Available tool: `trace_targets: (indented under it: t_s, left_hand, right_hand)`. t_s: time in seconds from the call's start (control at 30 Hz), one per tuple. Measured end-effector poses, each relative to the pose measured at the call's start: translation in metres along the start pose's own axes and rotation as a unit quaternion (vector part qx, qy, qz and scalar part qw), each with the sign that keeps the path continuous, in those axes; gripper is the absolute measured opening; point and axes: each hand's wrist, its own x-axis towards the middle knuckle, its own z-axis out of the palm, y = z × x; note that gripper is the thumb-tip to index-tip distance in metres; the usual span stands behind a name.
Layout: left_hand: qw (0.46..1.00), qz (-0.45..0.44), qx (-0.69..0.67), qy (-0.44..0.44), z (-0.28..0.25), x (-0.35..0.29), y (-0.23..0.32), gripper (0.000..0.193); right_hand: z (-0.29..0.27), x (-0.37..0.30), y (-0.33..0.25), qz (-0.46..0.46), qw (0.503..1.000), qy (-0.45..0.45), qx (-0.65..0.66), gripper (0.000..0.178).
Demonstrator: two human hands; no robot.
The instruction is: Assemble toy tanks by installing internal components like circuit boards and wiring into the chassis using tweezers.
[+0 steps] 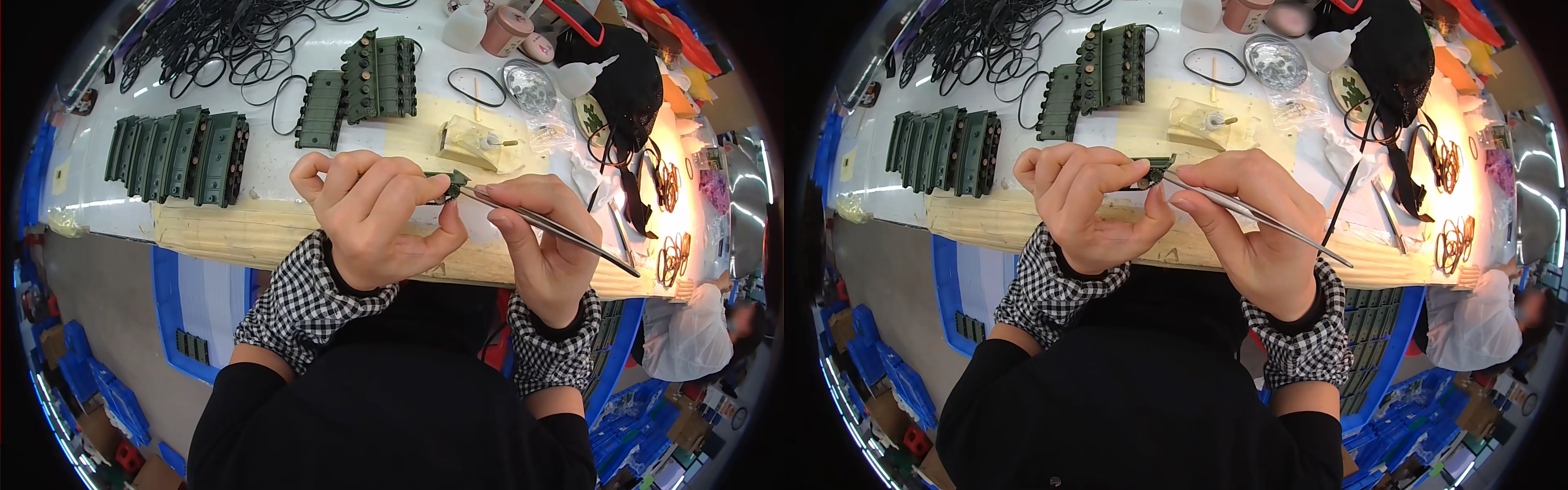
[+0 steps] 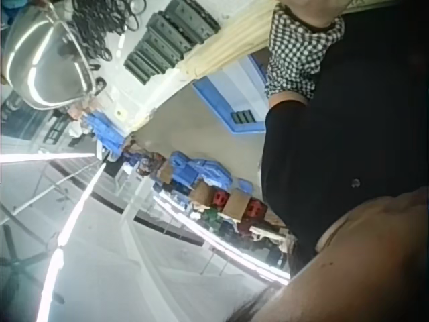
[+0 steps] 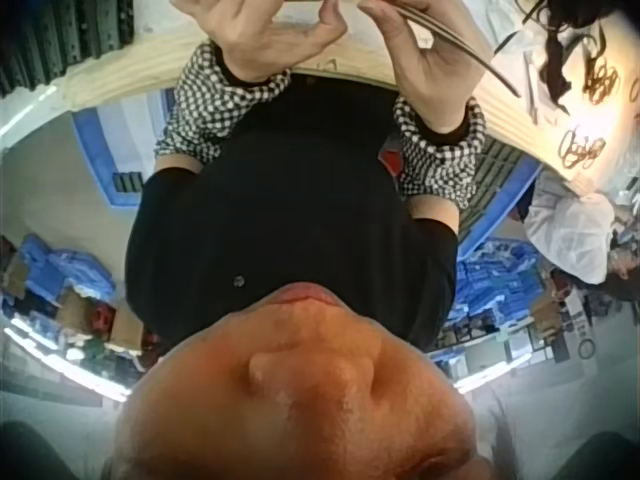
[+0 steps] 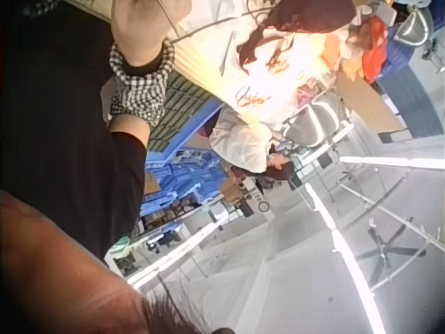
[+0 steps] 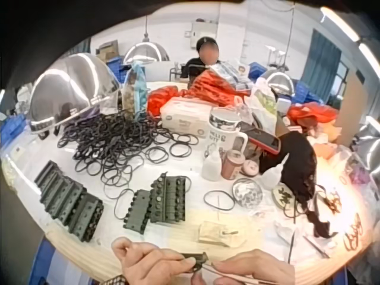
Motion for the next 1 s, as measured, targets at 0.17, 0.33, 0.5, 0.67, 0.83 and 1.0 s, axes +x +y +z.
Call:
trace_targets:
  t_s: [0.17, 0.33, 0.5, 0.67, 0.83, 1.0]
  left_hand:
    - [1.000, 0.004, 0.004, 0.002, 0.001, 0.000, 0.001, 0.024]
    - [0.999, 0.012, 0.005, -0.031, -0.001, -0.001, 0.003, 0.023]
    - [0.999, 0.015, -0.007, -0.037, 0.001, -0.004, 0.003, 0.023]
    - [0.999, 0.014, -0.005, -0.031, 0.001, -0.002, 0.004, 0.024]
    - [1.000, 0.013, -0.012, -0.023, 0.001, 0.000, 0.003, 0.028]
    - [1.000, 0.011, -0.008, -0.018, 0.002, -0.001, 0.003, 0.030]
  right_hand:
    - [0.000, 0.002, 0.001, -0.015, 1.000, -0.003, 0.001, 0.013]
    - [-0.006, 0.009, 0.002, -0.028, 0.998, -0.048, -0.013, 0.011]
    - [-0.012, 0.013, 0.001, -0.012, 0.996, -0.086, -0.034, 0.008]
    - [-0.010, 0.011, 0.005, -0.003, 0.998, -0.065, -0.021, 0.008]
    - [-0.009, 0.008, 0.005, 0.000, 0.999, -0.044, 0.007, 0.008]
    - [-0.009, 0.009, 0.004, -0.007, 0.999, -0.049, 0.006, 0.008]
